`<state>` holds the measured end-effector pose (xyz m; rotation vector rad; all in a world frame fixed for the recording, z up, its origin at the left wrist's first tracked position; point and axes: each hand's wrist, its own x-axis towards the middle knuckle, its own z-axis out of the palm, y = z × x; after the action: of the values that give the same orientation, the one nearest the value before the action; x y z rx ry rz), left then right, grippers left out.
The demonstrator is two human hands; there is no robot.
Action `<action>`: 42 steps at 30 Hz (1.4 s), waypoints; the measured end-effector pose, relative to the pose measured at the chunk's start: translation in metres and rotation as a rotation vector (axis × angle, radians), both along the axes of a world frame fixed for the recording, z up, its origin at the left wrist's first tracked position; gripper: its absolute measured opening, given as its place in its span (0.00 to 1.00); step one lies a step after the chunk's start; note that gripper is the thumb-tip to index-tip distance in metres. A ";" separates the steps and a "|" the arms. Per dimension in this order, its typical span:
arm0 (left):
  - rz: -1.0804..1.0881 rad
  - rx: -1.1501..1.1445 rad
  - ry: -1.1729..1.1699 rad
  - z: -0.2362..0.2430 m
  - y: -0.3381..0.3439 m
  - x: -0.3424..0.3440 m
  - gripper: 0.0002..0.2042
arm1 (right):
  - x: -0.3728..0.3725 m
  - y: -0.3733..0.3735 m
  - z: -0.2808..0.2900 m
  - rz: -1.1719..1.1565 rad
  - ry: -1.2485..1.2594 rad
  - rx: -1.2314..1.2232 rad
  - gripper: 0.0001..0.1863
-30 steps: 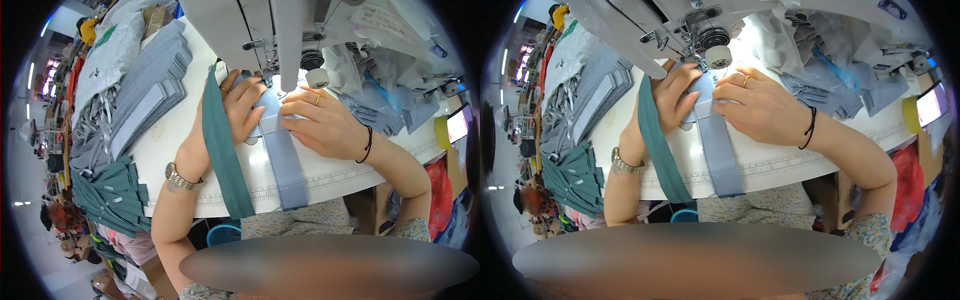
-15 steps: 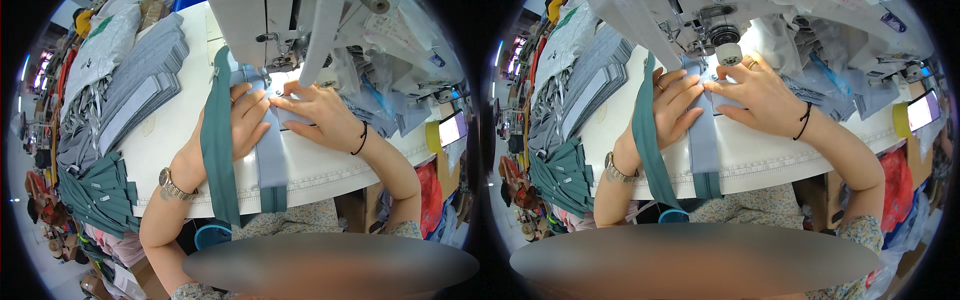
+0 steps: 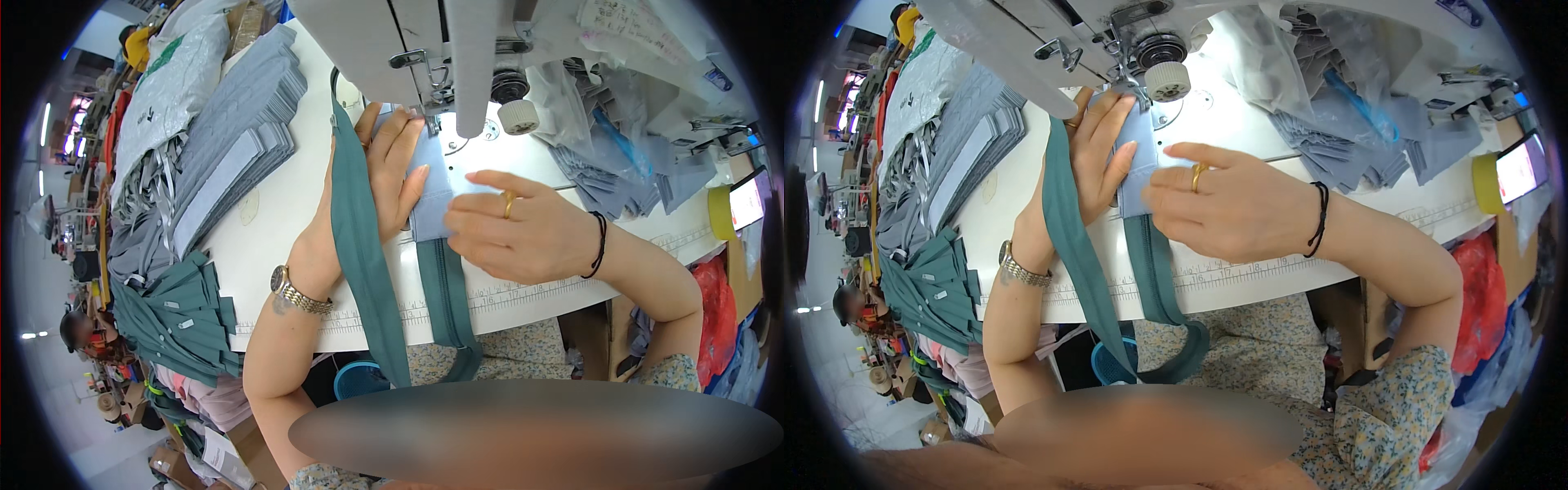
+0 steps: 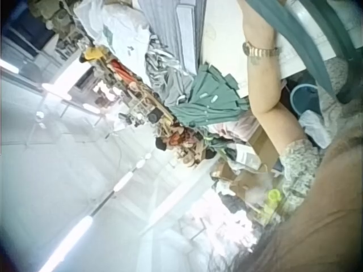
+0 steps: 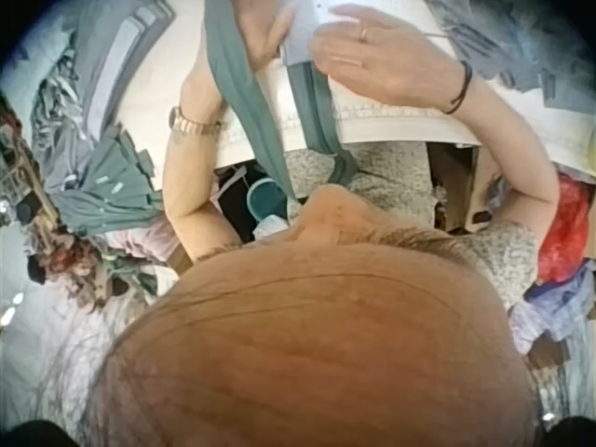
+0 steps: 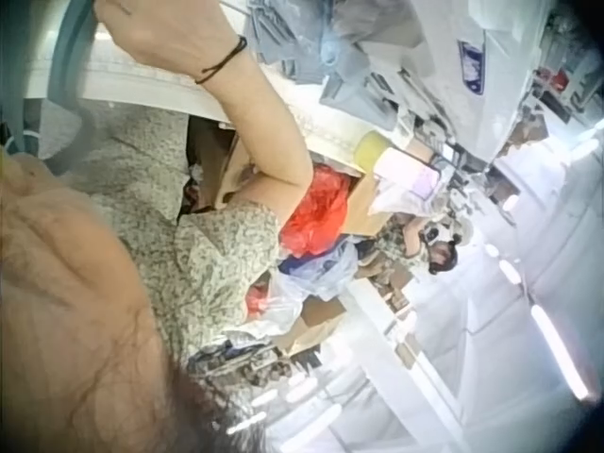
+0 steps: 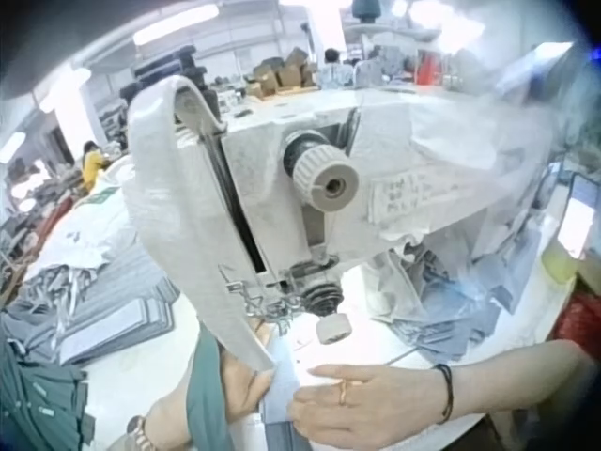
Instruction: Sewing together strips of green and grey leather or fabric using an industrial sewing machine.
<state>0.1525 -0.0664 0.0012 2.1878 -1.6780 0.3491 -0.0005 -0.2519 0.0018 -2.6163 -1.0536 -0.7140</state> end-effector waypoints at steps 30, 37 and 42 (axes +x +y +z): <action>-0.009 0.017 -0.029 0.004 0.002 0.000 0.18 | 0.010 -0.016 -0.004 -0.261 0.168 0.076 0.28; 0.001 0.008 -0.057 0.008 0.001 -0.002 0.19 | 0.009 -0.018 -0.006 -0.280 0.170 0.046 0.27; -0.004 0.093 -0.097 0.011 0.006 -0.003 0.28 | 0.009 -0.019 -0.006 -0.274 0.195 0.048 0.28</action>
<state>0.1490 -0.0607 0.0125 2.2673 -1.7831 0.3897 0.0081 -0.2710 -0.0043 -2.7501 -0.6243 -0.5147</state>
